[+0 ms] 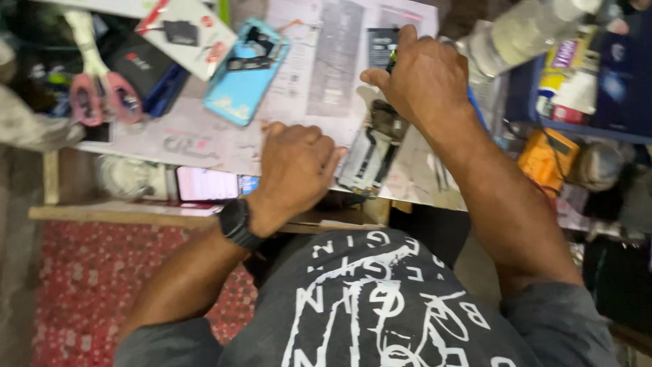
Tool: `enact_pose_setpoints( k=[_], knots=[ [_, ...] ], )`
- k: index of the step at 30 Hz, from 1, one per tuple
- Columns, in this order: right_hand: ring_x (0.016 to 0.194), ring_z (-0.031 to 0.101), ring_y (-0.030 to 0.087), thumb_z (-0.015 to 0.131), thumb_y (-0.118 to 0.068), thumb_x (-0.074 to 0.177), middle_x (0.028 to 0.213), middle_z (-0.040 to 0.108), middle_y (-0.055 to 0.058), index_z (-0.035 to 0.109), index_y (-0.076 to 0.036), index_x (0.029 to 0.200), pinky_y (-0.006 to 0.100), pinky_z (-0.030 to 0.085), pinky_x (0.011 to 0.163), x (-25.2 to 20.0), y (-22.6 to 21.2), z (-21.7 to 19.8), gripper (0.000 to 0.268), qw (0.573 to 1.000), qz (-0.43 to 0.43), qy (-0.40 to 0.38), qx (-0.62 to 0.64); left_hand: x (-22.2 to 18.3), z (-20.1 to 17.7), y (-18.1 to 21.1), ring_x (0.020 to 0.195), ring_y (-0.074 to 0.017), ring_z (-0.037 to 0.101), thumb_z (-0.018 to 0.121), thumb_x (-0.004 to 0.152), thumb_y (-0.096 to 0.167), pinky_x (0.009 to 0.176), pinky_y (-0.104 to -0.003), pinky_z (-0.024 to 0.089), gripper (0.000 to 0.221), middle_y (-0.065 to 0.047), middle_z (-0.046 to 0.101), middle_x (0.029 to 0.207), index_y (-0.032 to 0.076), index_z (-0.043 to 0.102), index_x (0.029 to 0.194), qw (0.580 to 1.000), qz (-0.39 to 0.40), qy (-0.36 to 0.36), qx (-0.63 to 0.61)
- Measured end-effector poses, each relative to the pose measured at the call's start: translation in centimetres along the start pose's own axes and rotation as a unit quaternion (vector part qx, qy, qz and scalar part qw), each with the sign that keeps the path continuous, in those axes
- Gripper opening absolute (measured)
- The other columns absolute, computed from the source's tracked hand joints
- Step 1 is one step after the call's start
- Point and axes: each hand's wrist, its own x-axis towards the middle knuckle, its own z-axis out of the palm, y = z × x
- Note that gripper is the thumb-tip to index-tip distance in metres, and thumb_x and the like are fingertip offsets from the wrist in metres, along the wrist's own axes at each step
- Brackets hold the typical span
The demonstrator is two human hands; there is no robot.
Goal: The person uses a green screwdriver to remove screws from a smartphone motherboard and then uses tweezers to detach a ribbon cable. The person then picks up a feature phone and navigates its menu using the keypad.
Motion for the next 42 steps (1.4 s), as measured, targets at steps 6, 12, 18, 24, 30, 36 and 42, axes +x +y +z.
enact_pose_setpoints(
  k=[6, 12, 18, 24, 30, 36, 42],
  knots=[
    [0.08, 0.069, 0.039, 0.1, -0.042, 0.064, 0.089, 0.071, 0.025, 0.063, 0.005, 0.104, 0.051, 0.056, 0.071, 3.5, 0.0, 0.7, 0.073, 0.998, 0.022, -0.004, 0.061, -2.0, -1.0, -0.4, 0.086, -0.0333, 0.058, 0.068, 0.096, 0.016, 0.085, -0.049, 0.038, 0.015, -0.013, 0.06, 0.087, 0.005, 0.06, 0.089, 0.999, -0.038, 0.017, -0.018],
    [0.058, 0.052, 0.015, 0.085, -0.022, 0.091, 0.077, 0.065, 0.008, 0.07, 0.002, 0.098, 0.036, 0.041, 0.05, 3.0, 1.1, 1.4, 0.029, 0.912, 0.166, -0.074, 0.367, -3.4, -2.5, -3.5, 0.099, -0.0305, 0.057, 0.071, 0.093, 0.01, 0.091, -0.048, 0.036, 0.01, -0.009, 0.063, 0.104, 0.007, 0.062, 0.095, 0.993, -0.045, 0.107, 0.018],
    [0.045, 0.045, 0.007, 0.075, -0.012, 0.087, 0.069, 0.062, 0.001, 0.071, -0.006, 0.099, 0.025, 0.028, 0.037, 3.5, -4.9, 2.4, 0.014, 0.764, 0.089, -0.138, 0.624, -3.3, -5.1, -8.6, 0.116, -0.0308, 0.051, 0.076, 0.089, 0.005, 0.098, -0.048, 0.032, 0.009, -0.009, 0.061, 0.126, 0.009, 0.07, 0.095, 0.978, -0.056, 0.147, 0.135],
    [0.044, 0.041, 0.009, 0.076, -0.023, 0.09, 0.068, 0.068, 0.001, 0.073, -0.006, 0.084, 0.03, 0.028, 0.036, 7.5, -10.8, 7.2, 0.019, 0.755, 0.128, -0.172, 0.62, -2.6, -4.7, -9.9, 0.126, -0.0294, 0.046, 0.071, 0.086, 0.0, 0.107, -0.048, 0.029, 0.009, -0.008, 0.058, 0.133, 0.006, 0.07, 0.093, 0.977, -0.024, 0.127, 0.17],
    [0.065, 0.07, 0.018, 0.08, -0.037, 0.088, 0.082, 0.075, 0.009, 0.073, -0.005, 0.094, 0.038, 0.056, 0.057, 1.5, -5.8, -0.3, 0.033, 0.965, -0.06, -0.088, 0.24, -2.5, -4.6, -8.9, 0.129, -0.0303, 0.044, 0.077, 0.084, 0.0, 0.109, -0.049, 0.026, 0.014, -0.01, 0.057, 0.134, 0.007, 0.068, 0.093, 0.984, -0.013, 0.118, 0.131],
    [0.078, 0.072, 0.032, 0.086, -0.05, 0.083, 0.081, 0.074, 0.014, 0.059, -0.005, 0.136, 0.045, 0.057, 0.071, -9.3, -2.4, -5.3, 0.074, 0.98, 0.053, -0.191, 0.015, -2.2, -4.5, -7.1, 0.124, -0.0289, 0.048, 0.08, 0.089, -0.001, 0.103, -0.046, 0.027, 0.019, -0.007, 0.061, 0.128, 0.008, 0.065, 0.094, 0.991, 0.023, 0.098, 0.091],
    [0.086, 0.073, 0.035, 0.095, -0.041, 0.06, 0.095, 0.074, 0.019, 0.04, 0.005, 0.148, 0.045, 0.058, 0.073, -10.5, -2.2, -2.8, 0.114, 0.974, 0.052, -0.203, 0.091, -3.4, -4.4, -6.7, 0.115, -0.0262, 0.052, 0.079, 0.093, 0.0, 0.099, -0.043, 0.029, 0.017, -0.004, 0.063, 0.121, 0.008, 0.066, 0.099, 0.994, 0.029, 0.079, 0.07]
  ],
)
